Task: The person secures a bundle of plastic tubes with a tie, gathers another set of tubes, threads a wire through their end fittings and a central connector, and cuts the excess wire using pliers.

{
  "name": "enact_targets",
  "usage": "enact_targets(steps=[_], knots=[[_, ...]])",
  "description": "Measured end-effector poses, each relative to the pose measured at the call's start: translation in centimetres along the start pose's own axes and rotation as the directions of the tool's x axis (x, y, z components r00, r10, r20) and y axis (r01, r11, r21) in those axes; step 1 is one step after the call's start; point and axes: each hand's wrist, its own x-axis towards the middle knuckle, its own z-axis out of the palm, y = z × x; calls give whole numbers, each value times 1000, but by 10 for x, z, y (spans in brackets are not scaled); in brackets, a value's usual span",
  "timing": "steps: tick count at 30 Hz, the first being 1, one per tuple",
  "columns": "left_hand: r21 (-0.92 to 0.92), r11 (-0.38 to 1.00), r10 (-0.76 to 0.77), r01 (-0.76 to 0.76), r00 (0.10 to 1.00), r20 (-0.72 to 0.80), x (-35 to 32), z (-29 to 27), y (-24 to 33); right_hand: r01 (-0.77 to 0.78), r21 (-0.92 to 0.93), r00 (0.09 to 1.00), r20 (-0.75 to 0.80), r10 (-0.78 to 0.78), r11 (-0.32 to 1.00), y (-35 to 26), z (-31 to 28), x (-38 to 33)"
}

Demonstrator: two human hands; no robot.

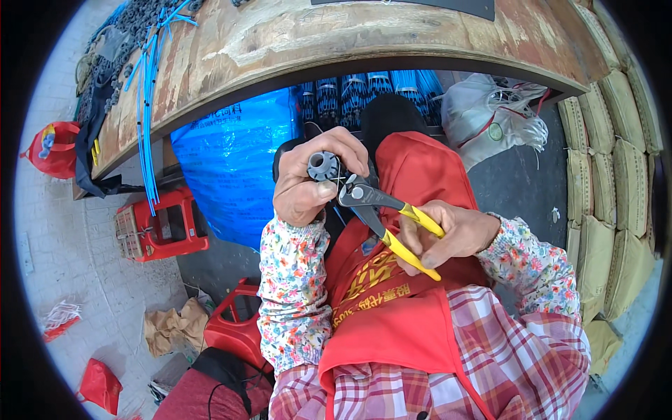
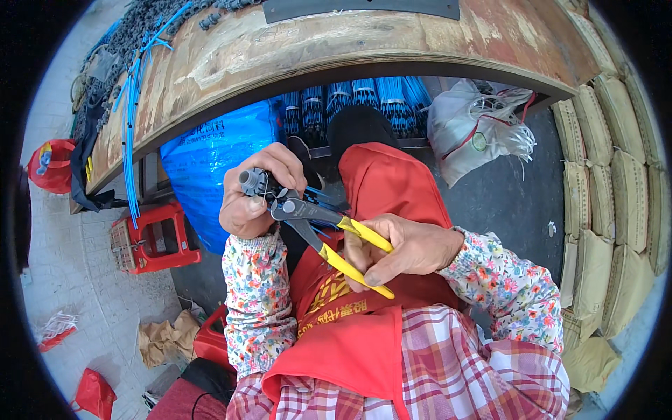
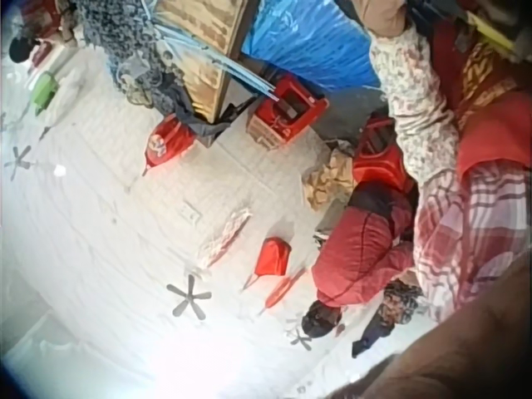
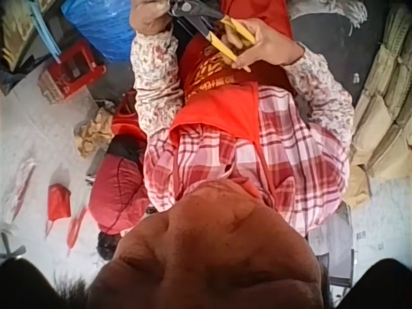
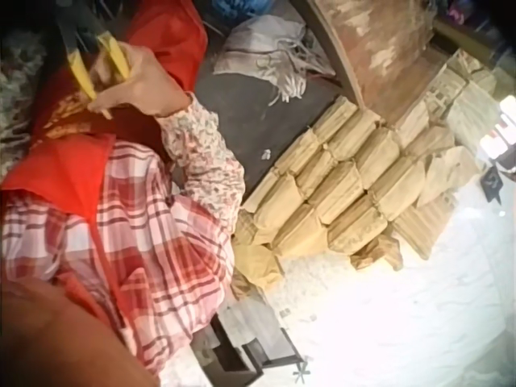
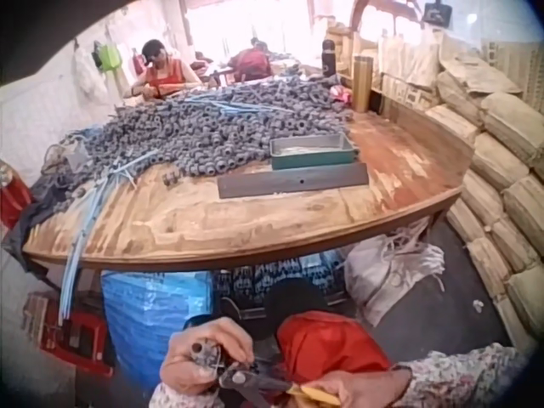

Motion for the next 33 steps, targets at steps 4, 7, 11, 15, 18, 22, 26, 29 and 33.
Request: enact_targets(steps=[4,7,11,15,18,22,26,29,33], knots=[[23,1000,-12,11,999,43,-2,0,2,-94,117,995,34,91,989,-13,8,-7],[59,998,-29,26,998,57,-1,1,1,-130,172,990,-29,137,977,-19,16,-14],[114,992,-62,53,995,76,-3,5,4,-162,200,980,-80,181,966,-26,28,-22],[150,987,-75,64,995,65,-5,7,2,-191,208,960,-164,227,959,-29,37,-26],[121,991,-65,63,998,19,-4,6,-2,-117,201,972,-177,154,973,-24,39,-22],[68,997,-45,45,999,-6,-3,3,-3,21,222,994,-106,3,975,-1,35,-9],[50,998,-27,26,1000,13,-2,-1,-7,77,263,994,-95,-54,962,13,32,-3],[34,999,-17,17,1000,9,-3,-2,-6,96,283,993,-100,-71,954,16,33,-1],[48,999,-20,19,999,26,-4,-1,-3,105,286,991,-108,-77,952,17,38,-1]])
